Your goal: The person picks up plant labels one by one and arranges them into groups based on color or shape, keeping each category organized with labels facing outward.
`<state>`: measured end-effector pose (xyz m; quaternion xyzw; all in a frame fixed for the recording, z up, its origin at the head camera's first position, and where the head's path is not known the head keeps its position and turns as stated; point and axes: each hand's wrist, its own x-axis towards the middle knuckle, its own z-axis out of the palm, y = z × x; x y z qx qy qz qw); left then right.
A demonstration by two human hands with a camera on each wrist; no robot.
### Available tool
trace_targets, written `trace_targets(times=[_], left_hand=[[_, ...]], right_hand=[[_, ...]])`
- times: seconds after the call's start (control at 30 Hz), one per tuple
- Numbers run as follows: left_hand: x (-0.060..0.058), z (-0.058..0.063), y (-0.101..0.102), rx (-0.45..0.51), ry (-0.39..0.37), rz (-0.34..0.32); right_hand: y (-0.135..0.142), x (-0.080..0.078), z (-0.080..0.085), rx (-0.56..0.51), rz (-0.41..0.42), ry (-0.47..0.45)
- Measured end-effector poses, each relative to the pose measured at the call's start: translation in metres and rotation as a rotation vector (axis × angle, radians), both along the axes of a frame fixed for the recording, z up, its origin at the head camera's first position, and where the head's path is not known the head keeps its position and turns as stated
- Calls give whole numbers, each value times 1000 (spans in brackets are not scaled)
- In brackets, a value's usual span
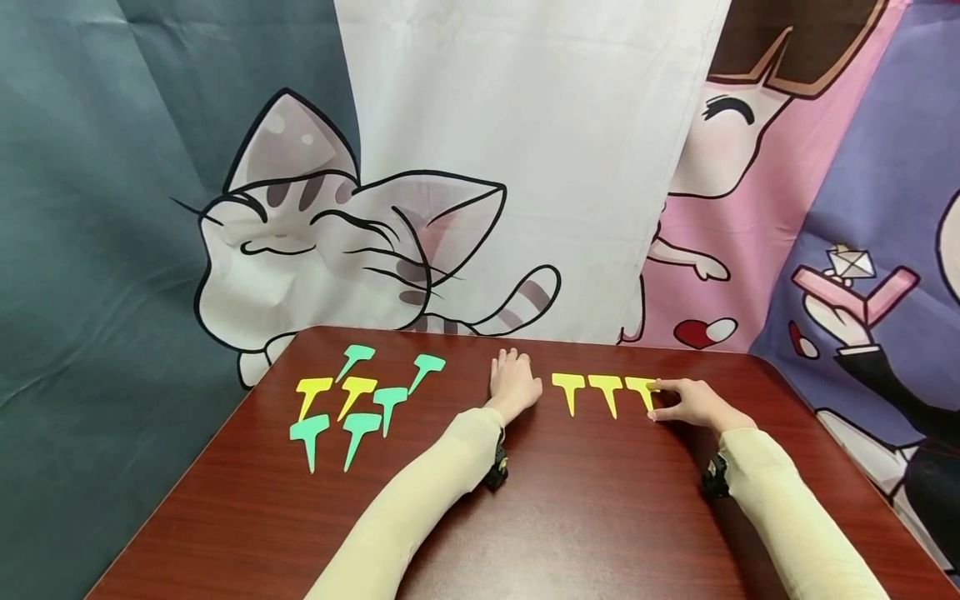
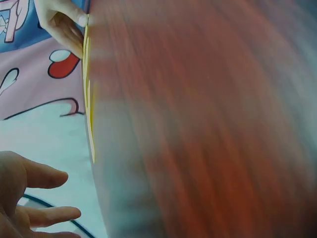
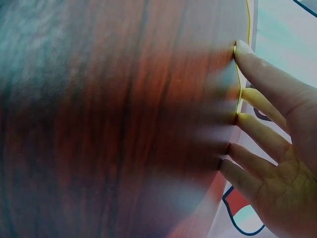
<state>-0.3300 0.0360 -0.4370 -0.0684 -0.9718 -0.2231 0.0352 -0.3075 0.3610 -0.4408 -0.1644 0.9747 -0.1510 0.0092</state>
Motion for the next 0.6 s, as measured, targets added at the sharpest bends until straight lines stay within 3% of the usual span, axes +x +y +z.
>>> trace_targets(times=[0.27,0.6], left_hand=[[-4,4,-25,-79,7,-32],[-1,4,-63,-79,-11,-14]], right_hand=[[-1,-1,4,-6,-5,3],[-3,0,0,-11,5,18]])
